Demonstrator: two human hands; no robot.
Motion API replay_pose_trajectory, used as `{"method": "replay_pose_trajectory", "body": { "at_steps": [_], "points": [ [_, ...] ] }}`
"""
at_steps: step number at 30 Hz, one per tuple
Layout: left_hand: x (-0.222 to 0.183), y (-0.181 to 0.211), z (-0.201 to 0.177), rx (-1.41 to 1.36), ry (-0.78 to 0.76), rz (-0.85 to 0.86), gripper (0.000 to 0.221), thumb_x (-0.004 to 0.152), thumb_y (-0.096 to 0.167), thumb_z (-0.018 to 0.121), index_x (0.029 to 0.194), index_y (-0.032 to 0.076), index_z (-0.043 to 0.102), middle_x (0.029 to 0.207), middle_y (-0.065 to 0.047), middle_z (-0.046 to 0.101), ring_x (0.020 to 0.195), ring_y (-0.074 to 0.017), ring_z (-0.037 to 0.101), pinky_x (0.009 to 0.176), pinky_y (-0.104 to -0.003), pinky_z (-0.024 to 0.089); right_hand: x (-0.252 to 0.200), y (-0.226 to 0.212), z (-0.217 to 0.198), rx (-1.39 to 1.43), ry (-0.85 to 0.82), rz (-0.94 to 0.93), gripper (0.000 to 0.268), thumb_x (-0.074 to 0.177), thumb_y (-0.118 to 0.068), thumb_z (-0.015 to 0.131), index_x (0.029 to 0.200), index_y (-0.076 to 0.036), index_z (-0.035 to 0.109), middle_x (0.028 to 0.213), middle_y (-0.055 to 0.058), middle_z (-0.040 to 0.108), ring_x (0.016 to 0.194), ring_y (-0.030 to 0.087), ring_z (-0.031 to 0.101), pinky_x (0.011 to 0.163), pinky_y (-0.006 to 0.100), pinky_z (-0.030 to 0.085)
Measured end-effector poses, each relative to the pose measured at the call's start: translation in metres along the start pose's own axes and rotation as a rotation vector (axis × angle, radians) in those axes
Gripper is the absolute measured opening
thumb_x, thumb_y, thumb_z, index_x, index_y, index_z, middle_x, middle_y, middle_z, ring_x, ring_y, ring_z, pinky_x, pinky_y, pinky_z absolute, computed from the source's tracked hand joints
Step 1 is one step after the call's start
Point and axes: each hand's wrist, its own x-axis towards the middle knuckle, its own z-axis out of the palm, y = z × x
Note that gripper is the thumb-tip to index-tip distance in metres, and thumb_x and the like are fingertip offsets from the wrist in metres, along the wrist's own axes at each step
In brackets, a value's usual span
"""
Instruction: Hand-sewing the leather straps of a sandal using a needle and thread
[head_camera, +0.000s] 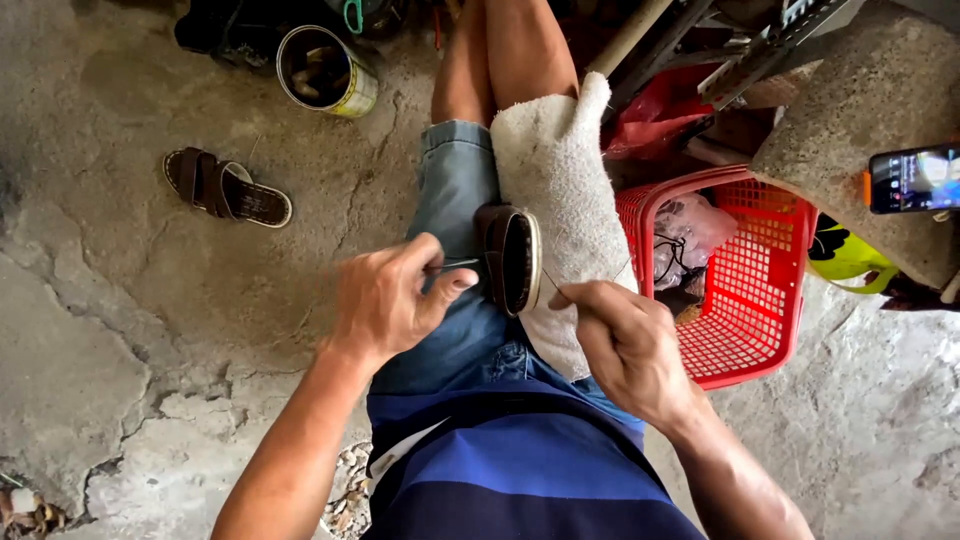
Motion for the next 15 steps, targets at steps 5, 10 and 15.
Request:
{"method": "replay_pose_trajectory", "body": {
  "at_steps": [5,10,15],
  "points": [
    [0.008,0.010,-0.001,-0.199,-0.044,-0.030,0.058,0.102,0.069,0.036,0.072,0.021,0.051,0.042,-0.003,0.046,0.040,-0.0248,0.058,0.043,-0.034,0.047,0.008,-0.016,-0.013,0.163,0.058,-0.124,0.025,0.093,-0.002,0.053,0.100,-0.008,0.076,0.106,0.012,0.070,0.090,0.024,0.063,0.081,0.036,0.051],
    [0.007,0.009,0.006,-0.314,-0.070,-0.030,0.058,0.107,0.063,0.033,0.072,0.020,0.052,0.041,-0.005,0.042,0.036,-0.0233,0.053,0.042,-0.033,0.045,0.020,-0.024,-0.011,0.613,0.033,-0.168,0.024,0.091,-0.012,0.055,0.097,0.006,0.070,0.128,0.028,0.061,0.117,0.036,0.065,0.099,0.044,0.053],
    [0.006,0.016,-0.001,-0.181,-0.161,-0.069,0.069,0.095,0.073,0.019,0.076,0.014,0.051,0.055,-0.003,0.054,0.050,-0.0309,0.057,0.049,-0.045,0.038,0.047,-0.055,-0.002,-0.236,-0.028,-0.273,0.038,0.094,-0.015,0.079,0.128,-0.006,0.066,0.149,0.019,0.047,0.085,0.018,0.067,0.077,0.036,0.060]
  ]
}}
